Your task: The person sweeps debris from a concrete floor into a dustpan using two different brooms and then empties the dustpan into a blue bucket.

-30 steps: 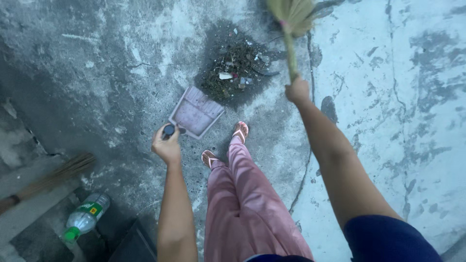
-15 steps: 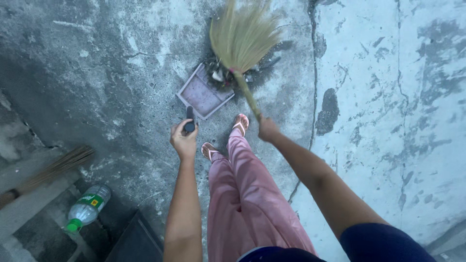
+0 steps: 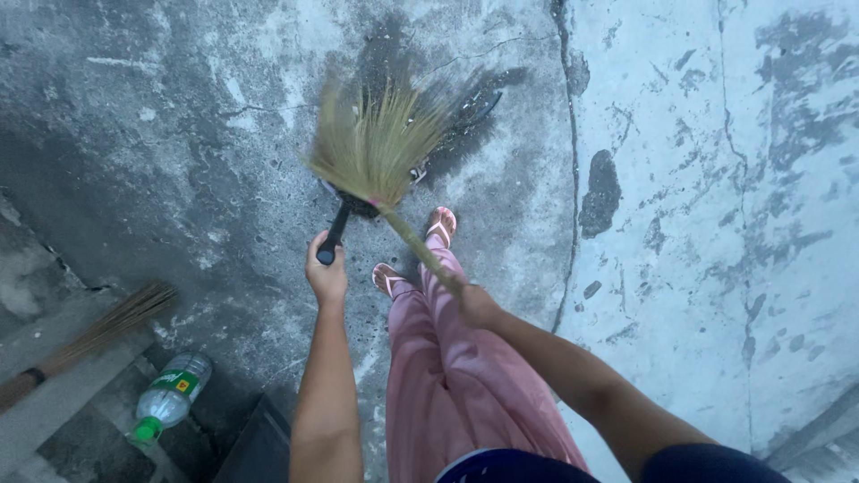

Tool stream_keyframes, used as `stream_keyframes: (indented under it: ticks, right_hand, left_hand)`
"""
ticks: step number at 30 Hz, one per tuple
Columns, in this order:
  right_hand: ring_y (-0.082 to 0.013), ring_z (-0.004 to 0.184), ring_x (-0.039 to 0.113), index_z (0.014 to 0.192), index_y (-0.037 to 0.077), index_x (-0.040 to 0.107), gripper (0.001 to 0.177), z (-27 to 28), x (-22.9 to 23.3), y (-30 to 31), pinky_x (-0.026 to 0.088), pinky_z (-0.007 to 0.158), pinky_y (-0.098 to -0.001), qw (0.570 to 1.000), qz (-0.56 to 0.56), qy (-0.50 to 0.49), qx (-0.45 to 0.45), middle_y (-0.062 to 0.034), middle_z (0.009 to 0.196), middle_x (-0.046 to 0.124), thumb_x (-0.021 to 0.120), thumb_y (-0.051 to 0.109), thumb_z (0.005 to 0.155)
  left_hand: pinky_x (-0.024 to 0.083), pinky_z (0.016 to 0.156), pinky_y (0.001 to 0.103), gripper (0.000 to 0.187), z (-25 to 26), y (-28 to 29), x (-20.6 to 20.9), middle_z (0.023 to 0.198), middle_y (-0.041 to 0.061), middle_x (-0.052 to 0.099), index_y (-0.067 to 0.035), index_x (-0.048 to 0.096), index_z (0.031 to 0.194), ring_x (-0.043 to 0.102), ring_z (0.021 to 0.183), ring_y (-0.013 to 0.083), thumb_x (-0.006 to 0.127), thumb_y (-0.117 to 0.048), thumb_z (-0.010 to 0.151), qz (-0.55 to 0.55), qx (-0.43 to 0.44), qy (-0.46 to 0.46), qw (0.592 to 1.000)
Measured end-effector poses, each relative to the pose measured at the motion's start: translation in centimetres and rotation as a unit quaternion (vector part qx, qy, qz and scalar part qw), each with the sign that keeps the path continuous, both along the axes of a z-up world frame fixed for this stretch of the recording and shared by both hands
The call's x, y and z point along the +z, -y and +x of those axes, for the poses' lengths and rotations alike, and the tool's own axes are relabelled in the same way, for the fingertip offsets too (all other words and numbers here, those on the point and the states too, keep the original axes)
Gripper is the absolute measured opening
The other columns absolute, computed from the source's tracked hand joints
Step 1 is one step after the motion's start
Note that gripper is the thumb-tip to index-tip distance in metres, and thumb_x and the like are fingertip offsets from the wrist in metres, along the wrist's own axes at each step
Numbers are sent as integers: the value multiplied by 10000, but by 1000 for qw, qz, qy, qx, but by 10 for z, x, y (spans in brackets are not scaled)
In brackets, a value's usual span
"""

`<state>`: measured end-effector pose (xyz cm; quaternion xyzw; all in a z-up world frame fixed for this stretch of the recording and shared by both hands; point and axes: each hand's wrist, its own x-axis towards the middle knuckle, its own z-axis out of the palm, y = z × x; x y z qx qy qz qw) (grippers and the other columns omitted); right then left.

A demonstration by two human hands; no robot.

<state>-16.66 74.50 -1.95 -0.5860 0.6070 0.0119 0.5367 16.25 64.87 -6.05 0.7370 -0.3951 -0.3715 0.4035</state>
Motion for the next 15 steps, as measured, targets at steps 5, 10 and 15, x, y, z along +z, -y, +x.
stream_keyframes:
  ticks: [5,10,15]
  right_hand:
    - [-381,1134,675,1503,138,430,743,-51,112,36,529,961,-449,986,107,-115,-52,-254,1233,671,706,136,814]
    - [-321,1176,671,1497,121,489,688,-127,209,50,508,1019,-427,984,11,-119,-131,-225,1319,673,684,78,839]
    - [-395,1106,709,1523,141,482,674,-162,241,66,554,936,-464,962,-21,-224,-153,-260,1209,701,697,158,885]
  left_hand:
    - [488,1023,316,205,19,-14,-19,1237,124,672,-4,693,1136,633,1156,200,741,-8,937,-5,-12,-86,996]
    - [503,1007,308,169,32,-11,6,1273,129,673,-16,680,1106,638,1145,193,726,-27,943,12,1,-108,994]
    - [515,990,318,160,29,-2,38,1270,140,689,-17,685,1092,656,1124,207,736,-42,942,50,-24,-56,997]
